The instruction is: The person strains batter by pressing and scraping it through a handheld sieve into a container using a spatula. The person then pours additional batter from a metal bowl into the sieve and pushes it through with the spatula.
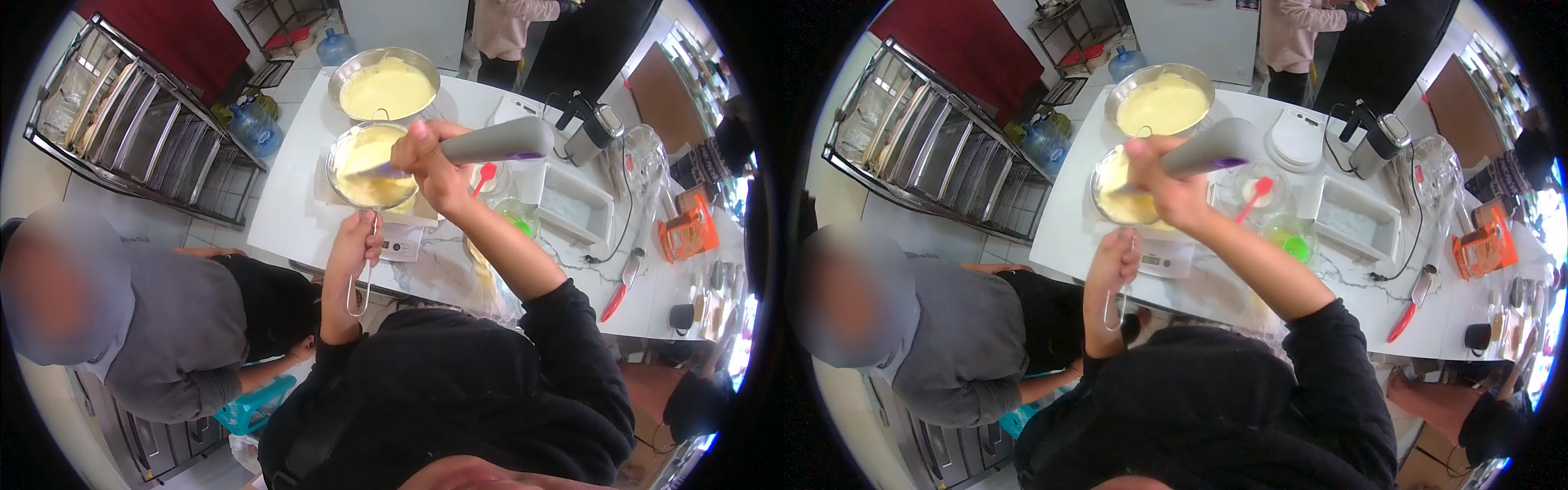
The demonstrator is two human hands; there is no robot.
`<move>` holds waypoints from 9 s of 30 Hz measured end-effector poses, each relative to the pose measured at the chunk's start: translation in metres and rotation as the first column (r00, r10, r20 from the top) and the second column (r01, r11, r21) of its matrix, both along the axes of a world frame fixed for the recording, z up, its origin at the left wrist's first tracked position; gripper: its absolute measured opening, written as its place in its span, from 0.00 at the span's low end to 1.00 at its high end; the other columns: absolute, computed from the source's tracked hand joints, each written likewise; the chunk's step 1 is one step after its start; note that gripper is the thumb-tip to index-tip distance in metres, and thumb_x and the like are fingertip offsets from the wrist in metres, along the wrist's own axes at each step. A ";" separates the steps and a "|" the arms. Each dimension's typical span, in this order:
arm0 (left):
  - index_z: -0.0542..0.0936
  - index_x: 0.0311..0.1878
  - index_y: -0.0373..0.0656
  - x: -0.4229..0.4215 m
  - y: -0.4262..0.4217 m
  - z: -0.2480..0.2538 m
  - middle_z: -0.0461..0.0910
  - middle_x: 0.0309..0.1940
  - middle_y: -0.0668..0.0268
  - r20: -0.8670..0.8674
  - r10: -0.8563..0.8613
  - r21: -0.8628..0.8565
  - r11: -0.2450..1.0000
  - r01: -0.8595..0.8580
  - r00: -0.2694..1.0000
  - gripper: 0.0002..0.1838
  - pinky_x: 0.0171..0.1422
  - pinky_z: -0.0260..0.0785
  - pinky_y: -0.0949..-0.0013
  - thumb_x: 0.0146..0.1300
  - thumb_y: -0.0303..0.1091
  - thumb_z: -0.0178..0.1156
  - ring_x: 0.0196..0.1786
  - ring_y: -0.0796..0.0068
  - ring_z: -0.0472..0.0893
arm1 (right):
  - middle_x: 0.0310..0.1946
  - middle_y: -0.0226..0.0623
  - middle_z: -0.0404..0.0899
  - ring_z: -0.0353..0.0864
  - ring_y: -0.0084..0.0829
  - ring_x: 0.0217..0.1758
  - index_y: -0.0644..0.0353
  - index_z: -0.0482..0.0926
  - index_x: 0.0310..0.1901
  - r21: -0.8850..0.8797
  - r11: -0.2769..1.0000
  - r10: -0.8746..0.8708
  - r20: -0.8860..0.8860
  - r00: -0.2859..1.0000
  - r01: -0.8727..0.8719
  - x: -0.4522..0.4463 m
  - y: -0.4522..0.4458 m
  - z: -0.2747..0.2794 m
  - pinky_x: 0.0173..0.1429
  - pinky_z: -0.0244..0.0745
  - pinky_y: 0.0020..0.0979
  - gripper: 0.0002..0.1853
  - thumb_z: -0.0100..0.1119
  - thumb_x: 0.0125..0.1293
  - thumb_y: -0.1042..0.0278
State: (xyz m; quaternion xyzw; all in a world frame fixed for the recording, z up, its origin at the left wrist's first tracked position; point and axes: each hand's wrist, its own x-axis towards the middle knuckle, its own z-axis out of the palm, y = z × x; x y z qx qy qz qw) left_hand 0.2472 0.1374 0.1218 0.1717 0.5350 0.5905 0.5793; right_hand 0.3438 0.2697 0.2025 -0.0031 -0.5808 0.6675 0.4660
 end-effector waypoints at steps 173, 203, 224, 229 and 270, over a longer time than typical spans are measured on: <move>0.65 0.29 0.45 0.008 -0.023 0.011 0.56 0.11 0.77 -0.124 -0.047 0.010 0.999 0.048 0.991 0.12 0.10 0.48 0.82 0.64 0.42 0.42 0.09 0.88 0.55 | 0.09 0.27 0.62 0.59 0.17 0.15 0.60 0.63 0.12 0.347 0.938 -0.043 0.075 0.996 0.014 0.022 -0.002 0.016 0.19 0.53 0.25 0.20 0.60 0.52 0.63; 0.65 0.29 0.45 0.007 -0.016 0.008 0.57 0.11 0.76 -0.135 -0.024 -0.017 1.000 0.022 0.991 0.13 0.12 0.50 0.81 0.63 0.43 0.44 0.10 0.86 0.57 | 0.07 0.36 0.52 0.51 0.33 0.10 0.61 0.58 0.09 0.553 0.831 -0.025 -0.071 0.997 0.060 0.048 -0.010 0.016 0.17 0.48 0.31 0.21 0.57 0.52 0.71; 0.65 0.30 0.42 0.029 0.002 -0.015 0.59 0.12 0.74 -0.074 -0.034 0.041 0.998 0.037 0.997 0.14 0.13 0.56 0.78 0.64 0.42 0.40 0.11 0.85 0.60 | 0.10 0.35 0.68 0.64 0.25 0.13 0.66 0.66 0.12 0.088 0.987 -0.124 -0.115 0.986 0.135 0.052 0.019 -0.022 0.19 0.62 0.26 0.17 0.52 0.54 0.69; 0.65 0.30 0.42 0.025 0.004 -0.008 0.59 0.12 0.74 -0.110 -0.010 0.056 0.998 0.016 0.994 0.14 0.13 0.56 0.78 0.65 0.41 0.39 0.11 0.84 0.59 | 0.05 0.30 0.50 0.45 0.23 0.08 0.58 0.52 0.13 0.127 0.988 -0.044 -0.321 0.946 0.089 0.043 0.005 -0.022 0.16 0.48 0.28 0.18 0.41 0.59 0.74; 0.66 0.28 0.42 0.004 -0.010 -0.005 0.59 0.11 0.75 -0.151 -0.051 0.069 0.996 0.062 0.987 0.15 0.12 0.53 0.80 0.62 0.44 0.45 0.11 0.86 0.58 | 0.05 0.24 0.46 0.43 0.20 0.08 0.52 0.50 0.10 -0.275 0.887 0.267 -0.348 0.899 -0.370 0.004 0.075 -0.003 0.17 0.43 0.24 0.21 0.42 0.59 0.66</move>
